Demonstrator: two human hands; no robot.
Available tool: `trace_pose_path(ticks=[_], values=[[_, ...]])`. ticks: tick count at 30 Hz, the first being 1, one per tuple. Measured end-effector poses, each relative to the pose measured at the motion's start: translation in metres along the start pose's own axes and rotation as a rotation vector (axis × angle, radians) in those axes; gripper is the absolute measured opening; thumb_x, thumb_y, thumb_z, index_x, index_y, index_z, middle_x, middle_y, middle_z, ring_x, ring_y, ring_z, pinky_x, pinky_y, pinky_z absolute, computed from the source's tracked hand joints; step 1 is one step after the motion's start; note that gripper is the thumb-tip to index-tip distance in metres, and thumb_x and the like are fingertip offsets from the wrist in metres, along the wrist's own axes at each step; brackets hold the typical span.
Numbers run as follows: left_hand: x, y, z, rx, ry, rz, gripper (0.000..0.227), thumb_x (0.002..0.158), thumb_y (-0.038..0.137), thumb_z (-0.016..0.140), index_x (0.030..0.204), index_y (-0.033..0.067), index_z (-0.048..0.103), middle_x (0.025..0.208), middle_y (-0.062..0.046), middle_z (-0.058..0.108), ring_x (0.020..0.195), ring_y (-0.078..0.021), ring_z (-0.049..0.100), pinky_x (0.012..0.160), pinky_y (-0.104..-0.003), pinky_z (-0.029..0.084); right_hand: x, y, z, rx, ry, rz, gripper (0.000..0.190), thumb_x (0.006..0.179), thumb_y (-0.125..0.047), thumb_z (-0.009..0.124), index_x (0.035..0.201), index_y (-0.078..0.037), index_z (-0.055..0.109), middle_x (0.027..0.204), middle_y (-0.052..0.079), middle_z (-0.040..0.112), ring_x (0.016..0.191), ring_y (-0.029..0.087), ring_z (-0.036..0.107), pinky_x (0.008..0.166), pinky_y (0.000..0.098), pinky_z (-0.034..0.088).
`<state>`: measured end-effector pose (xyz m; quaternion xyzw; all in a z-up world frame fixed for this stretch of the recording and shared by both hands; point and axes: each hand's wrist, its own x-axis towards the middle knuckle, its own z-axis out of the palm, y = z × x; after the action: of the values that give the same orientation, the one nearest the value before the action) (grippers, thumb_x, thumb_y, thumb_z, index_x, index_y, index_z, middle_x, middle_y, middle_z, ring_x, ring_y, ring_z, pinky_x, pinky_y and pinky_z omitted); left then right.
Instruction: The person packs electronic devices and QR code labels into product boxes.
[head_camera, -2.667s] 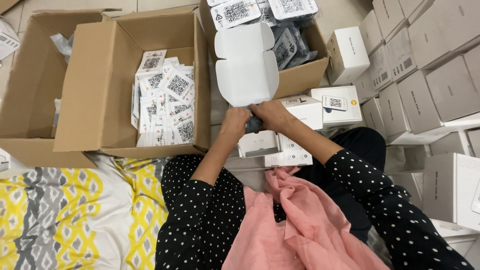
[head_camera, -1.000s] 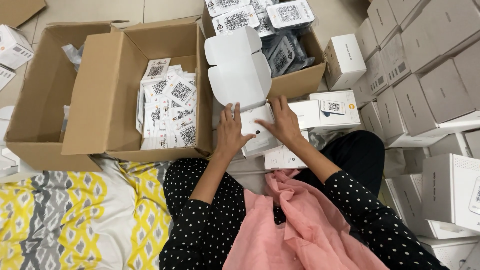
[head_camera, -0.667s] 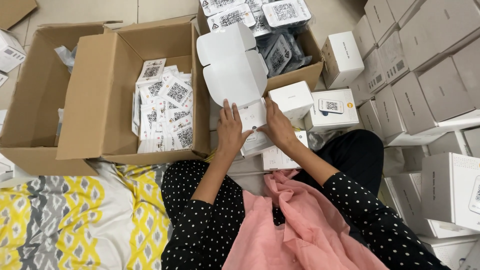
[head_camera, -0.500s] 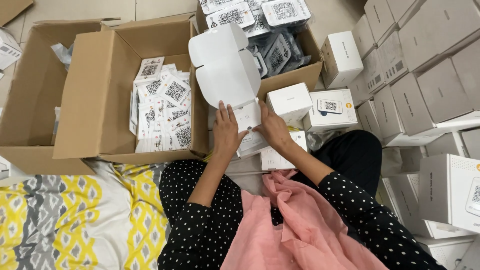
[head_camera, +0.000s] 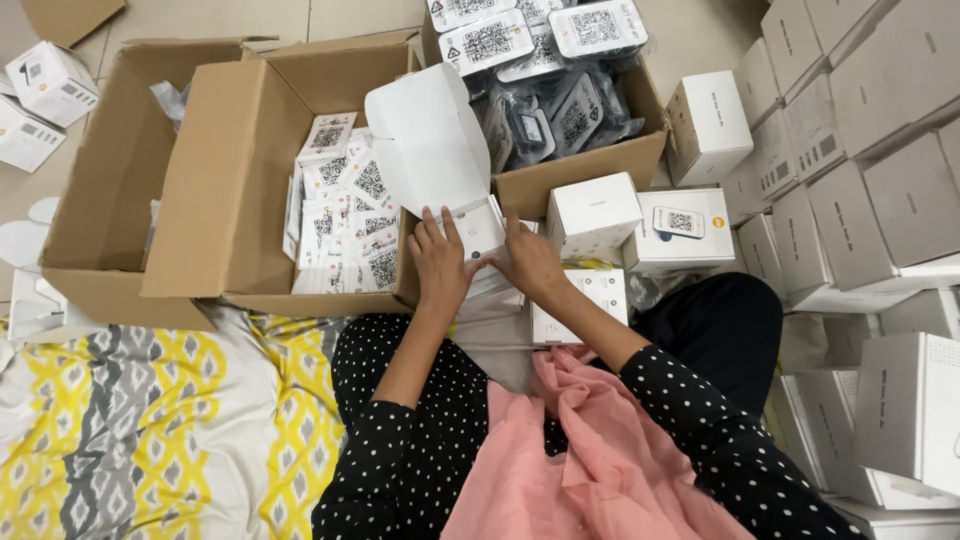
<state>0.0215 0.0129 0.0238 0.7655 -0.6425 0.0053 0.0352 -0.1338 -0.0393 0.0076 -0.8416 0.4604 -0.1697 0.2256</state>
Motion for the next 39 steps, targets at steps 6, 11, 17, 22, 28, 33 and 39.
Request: trace_pose_path(ticks=[6, 11, 17, 22, 28, 33, 39], values=[[0.022, 0.065, -0.007, -0.194, 0.275, 0.139, 0.084, 0.085, 0.032, 0.078, 0.148, -0.0091, 0.039, 0.152, -0.034, 0.036, 0.137, -0.0443, 0.042, 0.115, -0.056, 0.034, 0.004, 0.047, -0.054, 0.148, 0.245, -0.083, 0.046, 0.095, -0.025, 0.072, 0.132, -0.007, 0.051, 0.112, 0.016, 0.073, 0.096, 0.036, 0.073, 0.077, 0.0460, 0.058], [0.101, 0.127, 0.017, -0.472, 0.285, 0.317, 0.061, 0.097, 0.021, 0.068, 0.147, -0.0031, 0.043, 0.150, -0.030, 0.040, 0.137, -0.0449, 0.043, 0.116, -0.055, 0.035, 0.065, 0.145, -0.079, -0.052, 0.444, 0.035, 0.051, 0.104, -0.027, 0.061, 0.144, 0.003, 0.050, 0.141, 0.023, 0.059, 0.130, 0.040, 0.055, 0.109, 0.0482, 0.044], [0.176, 0.148, 0.069, -0.436, 0.252, 0.250, 0.038, 0.103, 0.028, 0.058, 0.122, -0.0050, 0.062, 0.122, -0.029, 0.062, 0.113, -0.0425, 0.059, 0.100, -0.050, 0.046, 0.097, 0.202, -0.070, -0.370, 0.211, 0.105, 0.092, 0.105, -0.068, 0.033, 0.152, 0.010, 0.033, 0.159, 0.028, 0.036, 0.139, 0.042, 0.045, 0.123, 0.0531, 0.015], [0.181, 0.153, 0.080, -0.242, 0.390, 0.202, 0.043, 0.105, 0.030, 0.051, 0.080, 0.0025, 0.074, 0.082, -0.019, 0.072, 0.079, -0.0340, 0.070, 0.074, -0.048, 0.055, 0.148, 0.201, -0.073, -0.285, -0.046, 0.322, 0.100, 0.099, -0.074, 0.027, 0.162, 0.002, 0.022, 0.164, 0.025, 0.030, 0.137, 0.040, 0.049, 0.121, 0.0556, 0.027], [0.182, 0.151, 0.084, -0.293, 0.362, 0.194, 0.045, 0.103, 0.026, 0.054, 0.071, 0.0013, 0.073, 0.074, -0.018, 0.071, 0.066, -0.0299, 0.070, 0.063, -0.041, 0.057, 0.211, 0.229, -0.057, -0.099, -0.203, 0.571, 0.121, 0.073, -0.091, 0.052, 0.165, -0.022, 0.015, 0.160, 0.029, 0.029, 0.144, 0.048, 0.036, 0.110, 0.0544, 0.041], [0.181, 0.152, 0.083, -0.290, 0.346, 0.173, 0.048, 0.103, 0.025, 0.055, 0.065, 0.0016, 0.072, 0.069, -0.018, 0.070, 0.061, -0.0296, 0.069, 0.058, -0.040, 0.056, 0.209, 0.227, -0.058, 0.026, -0.235, 0.646, 0.123, 0.066, -0.077, 0.073, 0.162, -0.024, 0.019, 0.160, 0.028, 0.023, 0.147, 0.048, 0.023, 0.111, 0.0597, 0.035], [0.178, 0.151, 0.085, -0.361, 0.403, 0.201, 0.045, 0.101, 0.023, 0.054, 0.066, 0.0018, 0.072, 0.069, -0.019, 0.070, 0.060, -0.0318, 0.069, 0.059, -0.042, 0.057, 0.189, 0.204, -0.074, -0.025, -0.122, 0.438, 0.089, 0.062, -0.050, 0.080, 0.139, -0.009, 0.062, 0.148, 0.027, 0.043, 0.142, 0.045, 0.037, 0.112, 0.0604, 0.037]])
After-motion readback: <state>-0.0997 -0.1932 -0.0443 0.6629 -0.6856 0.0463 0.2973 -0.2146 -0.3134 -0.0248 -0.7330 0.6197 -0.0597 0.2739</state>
